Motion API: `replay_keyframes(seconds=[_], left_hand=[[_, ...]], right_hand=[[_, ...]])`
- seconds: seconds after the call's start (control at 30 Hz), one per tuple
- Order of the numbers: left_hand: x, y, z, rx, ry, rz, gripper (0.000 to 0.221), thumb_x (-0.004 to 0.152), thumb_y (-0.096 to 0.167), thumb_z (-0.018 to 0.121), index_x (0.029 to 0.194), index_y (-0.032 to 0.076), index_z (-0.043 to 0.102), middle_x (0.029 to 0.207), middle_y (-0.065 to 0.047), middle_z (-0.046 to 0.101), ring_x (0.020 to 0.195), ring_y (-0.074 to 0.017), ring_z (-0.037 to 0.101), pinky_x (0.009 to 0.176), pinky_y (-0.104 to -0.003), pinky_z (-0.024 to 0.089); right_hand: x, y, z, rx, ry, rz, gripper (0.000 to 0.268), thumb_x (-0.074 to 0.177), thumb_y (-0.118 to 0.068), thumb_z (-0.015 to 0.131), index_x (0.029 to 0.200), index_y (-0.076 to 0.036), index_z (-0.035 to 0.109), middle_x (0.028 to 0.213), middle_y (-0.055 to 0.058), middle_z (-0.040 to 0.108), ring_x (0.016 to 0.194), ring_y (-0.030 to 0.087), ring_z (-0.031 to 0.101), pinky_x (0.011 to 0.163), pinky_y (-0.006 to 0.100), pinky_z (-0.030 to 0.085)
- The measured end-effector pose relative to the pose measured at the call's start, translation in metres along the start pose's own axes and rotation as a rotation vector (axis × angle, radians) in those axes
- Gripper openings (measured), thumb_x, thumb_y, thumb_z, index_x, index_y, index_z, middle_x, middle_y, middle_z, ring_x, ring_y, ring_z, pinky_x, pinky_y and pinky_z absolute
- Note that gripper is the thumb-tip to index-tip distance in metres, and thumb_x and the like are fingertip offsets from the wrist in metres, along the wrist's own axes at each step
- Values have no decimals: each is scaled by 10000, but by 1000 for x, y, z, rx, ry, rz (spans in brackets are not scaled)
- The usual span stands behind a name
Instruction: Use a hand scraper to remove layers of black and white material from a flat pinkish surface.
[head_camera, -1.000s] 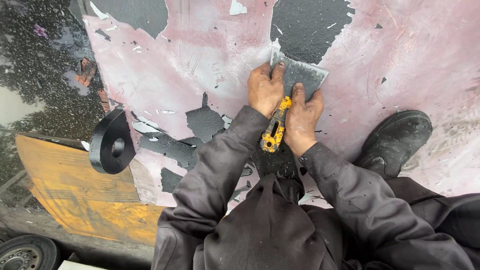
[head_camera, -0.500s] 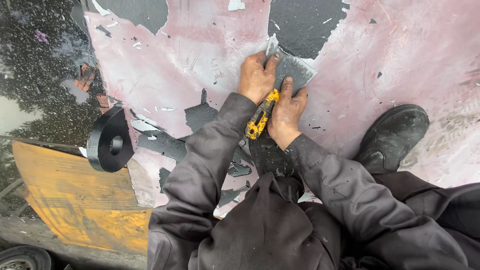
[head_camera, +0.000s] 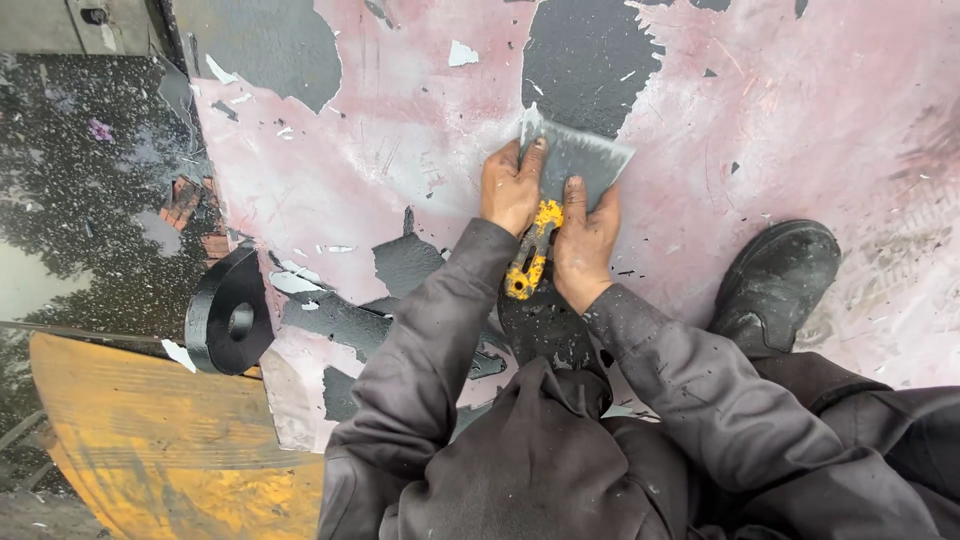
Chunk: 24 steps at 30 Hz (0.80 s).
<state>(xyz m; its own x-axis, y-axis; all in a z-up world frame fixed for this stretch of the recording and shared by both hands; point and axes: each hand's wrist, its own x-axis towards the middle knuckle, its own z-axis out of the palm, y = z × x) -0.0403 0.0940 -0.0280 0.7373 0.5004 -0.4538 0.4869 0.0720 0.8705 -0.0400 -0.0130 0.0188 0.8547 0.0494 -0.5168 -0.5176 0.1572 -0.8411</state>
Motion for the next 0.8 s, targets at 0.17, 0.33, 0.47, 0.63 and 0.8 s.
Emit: replay_keyframes(seconds=[0.17, 0.33, 0.47, 0.63, 0.8], left_hand=[[-25, 44, 21, -531, -62, -188, 389, 1089, 245, 563, 1288, -82, 632, 1127, -134, 710, 968, -157, 625, 852, -337, 539], [-38, 15, -2, -321, -171, -174, 440, 1059, 246, 586, 1341, -91, 568, 1215, -144, 701, 1104, -159, 658, 959, -306, 537], [-24, 35, -42, -70, -198, -117, 417, 1037, 233, 596, 1277, -109, 594, 1131, -167, 728, 1028, -183, 665, 896, -315, 546], [-2, 24, -49, 83, -188, -116, 371, 1003, 237, 680, 1153, -95, 607, 1044, -178, 736, 942, -192, 671, 820, -348, 570], [-4, 18, -51, 271, -181, -52, 318, 1024, 285, 576, 1037, -17, 673, 839, -215, 717, 754, -285, 701, 701, -416, 536]], right_hand=[[9, -47, -24, -243, -95, -170, 278, 1127, -120, 595, 1353, 20, 515, 1286, 126, 661, 1155, 170, 620, 1008, 316, 542], [-11, -41, -22, 135, 65, 316, 310, 1019, -165, 606, 1292, -33, 540, 1190, 93, 676, 996, 169, 691, 798, 322, 601], [-21, -32, -9, 212, -73, 580, 278, 1038, -177, 617, 1244, -42, 488, 1117, 123, 662, 824, 234, 717, 638, 350, 604], [-16, -35, 2, 120, -131, 669, 304, 1030, -212, 553, 1257, -40, 447, 1098, 137, 663, 788, 233, 739, 636, 366, 665], [-23, -16, 5, 105, -90, 673, 286, 1038, -220, 544, 1248, -64, 429, 1048, 106, 644, 697, 194, 688, 559, 344, 604]])
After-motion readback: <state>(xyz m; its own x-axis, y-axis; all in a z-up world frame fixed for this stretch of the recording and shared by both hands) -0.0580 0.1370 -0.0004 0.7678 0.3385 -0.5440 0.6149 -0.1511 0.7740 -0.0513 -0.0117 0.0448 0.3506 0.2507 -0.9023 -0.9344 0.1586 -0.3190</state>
